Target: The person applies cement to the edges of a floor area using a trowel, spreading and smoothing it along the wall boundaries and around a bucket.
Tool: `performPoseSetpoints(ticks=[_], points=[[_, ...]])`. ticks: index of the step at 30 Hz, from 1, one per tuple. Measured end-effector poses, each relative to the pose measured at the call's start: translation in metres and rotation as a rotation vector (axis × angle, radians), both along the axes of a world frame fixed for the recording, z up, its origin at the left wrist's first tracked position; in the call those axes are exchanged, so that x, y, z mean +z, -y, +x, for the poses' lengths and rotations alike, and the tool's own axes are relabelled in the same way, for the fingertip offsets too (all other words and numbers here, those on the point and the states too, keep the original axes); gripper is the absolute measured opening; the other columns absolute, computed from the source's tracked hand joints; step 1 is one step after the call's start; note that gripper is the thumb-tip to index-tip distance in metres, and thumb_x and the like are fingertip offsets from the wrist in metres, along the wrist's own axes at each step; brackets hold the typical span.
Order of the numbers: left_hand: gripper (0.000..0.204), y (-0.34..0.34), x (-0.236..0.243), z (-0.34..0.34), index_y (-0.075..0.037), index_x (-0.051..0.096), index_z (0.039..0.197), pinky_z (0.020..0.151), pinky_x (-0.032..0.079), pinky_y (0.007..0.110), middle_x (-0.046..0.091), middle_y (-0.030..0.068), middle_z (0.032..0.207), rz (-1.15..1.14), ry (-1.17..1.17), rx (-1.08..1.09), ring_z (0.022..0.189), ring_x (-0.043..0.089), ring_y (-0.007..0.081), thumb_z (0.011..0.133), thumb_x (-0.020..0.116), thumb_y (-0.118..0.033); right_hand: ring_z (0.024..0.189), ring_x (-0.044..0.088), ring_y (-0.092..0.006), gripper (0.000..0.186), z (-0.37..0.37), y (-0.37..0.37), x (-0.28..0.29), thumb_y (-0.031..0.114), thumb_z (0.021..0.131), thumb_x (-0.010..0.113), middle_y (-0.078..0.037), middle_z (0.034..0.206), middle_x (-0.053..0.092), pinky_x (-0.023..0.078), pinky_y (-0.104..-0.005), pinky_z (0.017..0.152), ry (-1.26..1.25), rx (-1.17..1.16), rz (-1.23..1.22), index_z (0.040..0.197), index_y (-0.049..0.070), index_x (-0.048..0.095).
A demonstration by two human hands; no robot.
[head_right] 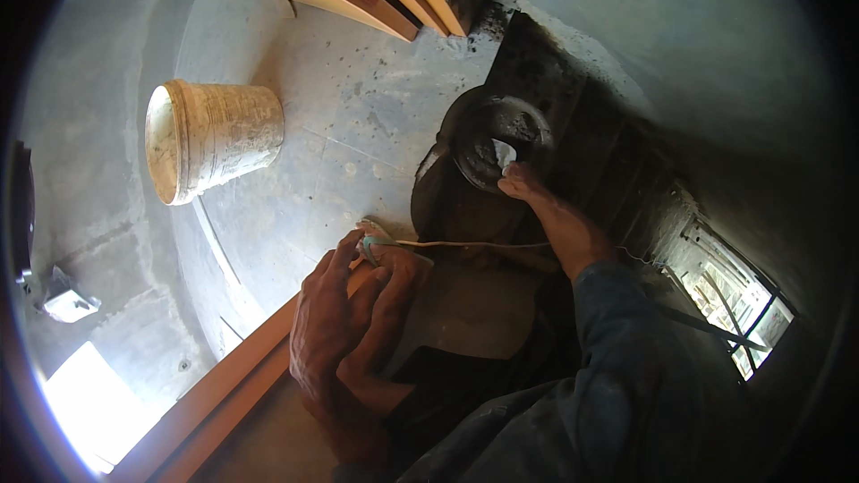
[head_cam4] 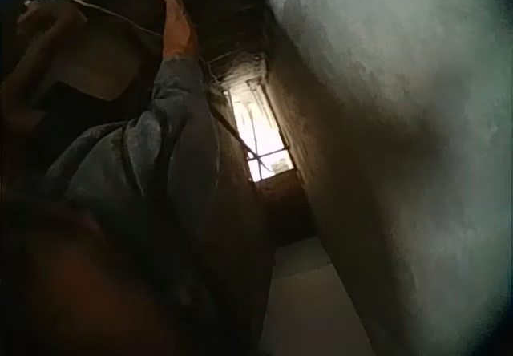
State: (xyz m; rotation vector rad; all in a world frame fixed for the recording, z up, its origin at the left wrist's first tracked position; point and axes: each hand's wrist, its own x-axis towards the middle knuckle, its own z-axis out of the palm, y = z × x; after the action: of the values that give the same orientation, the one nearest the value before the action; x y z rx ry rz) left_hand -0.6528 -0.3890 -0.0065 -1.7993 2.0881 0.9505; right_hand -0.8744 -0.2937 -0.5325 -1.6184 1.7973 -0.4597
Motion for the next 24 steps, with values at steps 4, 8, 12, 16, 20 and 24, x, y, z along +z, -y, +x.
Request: performPoseSetpoints(ticks=[4,8,12,16,20,24], points=[[0.049,0.001,0.000,0.001,-0.007,0.051,0.134,0.087,0.052,0.046,0.064,0.0258,0.115,0.001,0.041,0.012,0.106,0.064,0.0424,0.090,0.066,-0.021,0.065,0.062,-0.0223,0.027,-0.002,0.006,0.065,0.022,0.082,0.068,-0.012,0.075,0.065,0.050,-0.0400,0.060,0.441,-0.288,0.775,0.093,-0.002,0.064],[0.047,0.003,-0.006,-0.012,-0.006,0.052,0.132,0.084,0.052,0.047,0.065,0.0250,0.110,-0.050,0.033,-0.100,0.099,0.065,0.0418,0.090,0.066,-0.022,0.064,0.063,-0.0190,0.036,-0.038,-0.057,0.047,0.022,0.084,0.068,-0.012,0.080,0.067,0.048,-0.0397,0.054,0.557,-0.302,0.368,0.107,-0.004,0.063],[0.048,0.002,-0.026,0.006,-0.007,0.052,0.132,0.081,0.053,0.046,0.066,0.0244,0.107,-0.226,-0.023,-0.254,0.093,0.067,0.0402,0.090,0.066,-0.025,0.059,0.059,-0.0151,0.041,-0.052,-0.049,0.097,0.021,0.082,0.068,-0.006,0.071,0.059,0.046,-0.0330,0.049,0.717,-0.364,0.548,0.115,-0.001,0.061],[0.050,0.007,-0.020,0.007,-0.007,0.052,0.133,0.081,0.054,0.043,0.067,0.0241,0.108,-0.094,-0.011,-0.185,0.095,0.068,0.0367,0.092,0.066,-0.031,0.046,0.047,-0.0122,0.030,-0.064,-0.034,0.194,0.023,0.086,0.060,-0.002,0.066,0.052,0.040,-0.0293,0.041,1.249,-0.583,0.613,0.110,0.004,0.059],[0.051,0.015,0.014,-0.009,-0.007,0.051,0.134,0.082,0.055,0.041,0.067,0.0238,0.114,-0.107,-0.012,-0.097,0.100,0.069,0.0341,0.093,0.065,-0.034,0.045,0.044,-0.0122,0.037,-0.066,-0.010,0.302,0.023,0.087,0.055,-0.003,0.068,0.050,0.038,-0.0274,0.040,1.475,-0.600,0.054,0.118,0.004,0.055],[0.053,0.019,0.029,-0.007,-0.006,0.051,0.136,0.085,0.054,0.044,0.064,0.0264,0.117,-0.107,-0.027,0.026,0.103,0.067,0.0372,0.093,0.064,-0.033,0.056,0.049,-0.0121,0.046,-0.079,0.031,0.402,0.021,0.087,0.049,-0.005,0.077,0.052,0.043,-0.0274,0.049,1.333,-0.838,-0.658,0.130,0.004,0.049]])
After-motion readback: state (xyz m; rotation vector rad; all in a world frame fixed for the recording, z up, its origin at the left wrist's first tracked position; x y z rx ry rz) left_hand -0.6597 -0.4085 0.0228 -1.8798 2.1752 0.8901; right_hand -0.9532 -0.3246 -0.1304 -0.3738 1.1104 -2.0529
